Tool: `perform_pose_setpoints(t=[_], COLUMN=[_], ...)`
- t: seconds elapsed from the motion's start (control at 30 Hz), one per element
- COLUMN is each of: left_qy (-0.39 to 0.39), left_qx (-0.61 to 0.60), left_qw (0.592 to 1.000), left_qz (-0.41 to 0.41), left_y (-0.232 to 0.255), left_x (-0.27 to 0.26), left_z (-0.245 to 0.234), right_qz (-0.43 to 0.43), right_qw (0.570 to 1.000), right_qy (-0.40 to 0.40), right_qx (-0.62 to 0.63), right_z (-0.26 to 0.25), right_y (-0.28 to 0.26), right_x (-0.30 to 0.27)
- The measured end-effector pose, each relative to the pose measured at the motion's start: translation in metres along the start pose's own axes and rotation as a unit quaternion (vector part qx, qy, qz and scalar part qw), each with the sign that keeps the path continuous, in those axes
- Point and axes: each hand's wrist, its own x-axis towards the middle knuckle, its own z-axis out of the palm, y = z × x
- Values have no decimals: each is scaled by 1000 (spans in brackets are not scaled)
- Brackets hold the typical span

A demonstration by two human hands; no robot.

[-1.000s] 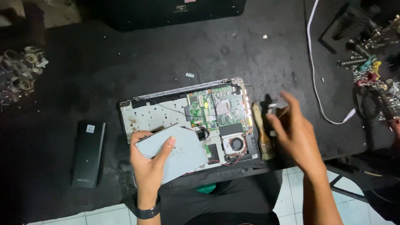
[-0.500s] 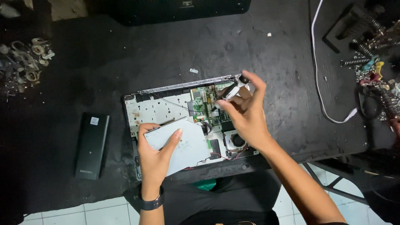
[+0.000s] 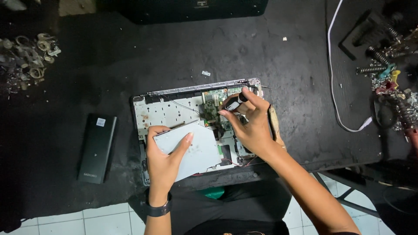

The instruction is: The person handles a silver metal casing, positioning it over the internal components of a disassembled electronic device. They then use a screwdriver to tighten screws into the casing, securing it to the device's frame.

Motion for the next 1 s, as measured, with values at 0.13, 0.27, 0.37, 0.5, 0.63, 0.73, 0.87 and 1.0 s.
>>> perform_pose_setpoints(t=[0.13,0.27,0.37,0.5,0.63,0.73,0.87,1.0], left_qy=[17,28,21,18,12,6,8,8], left_qx=[17,35,31,28,26,18,13,5], left_qw=[1000,999,999,999,1000,1000,1000,1000], left_qz=[-2,26,13,13,-2,1,1,-2], left_y=[0,2,3,13,15,13,10,11], left_x=[-1,0,-2,-1,-1,-1,-1,-1], left_z=[3,1,4,1,0,3,3,2], right_qz=[36,61,78,211,315,339,348,349], right_qw=[998,996,990,935,862,839,833,830], right_qy=[-6,-10,15,73,92,83,80,86], right_qx=[45,63,119,276,386,417,422,427], right_z=[7,6,1,-3,5,13,17,19], right_y=[15,22,26,-37,-34,-32,-37,-38], right_x=[-9,-13,-12,26,26,17,21,22])
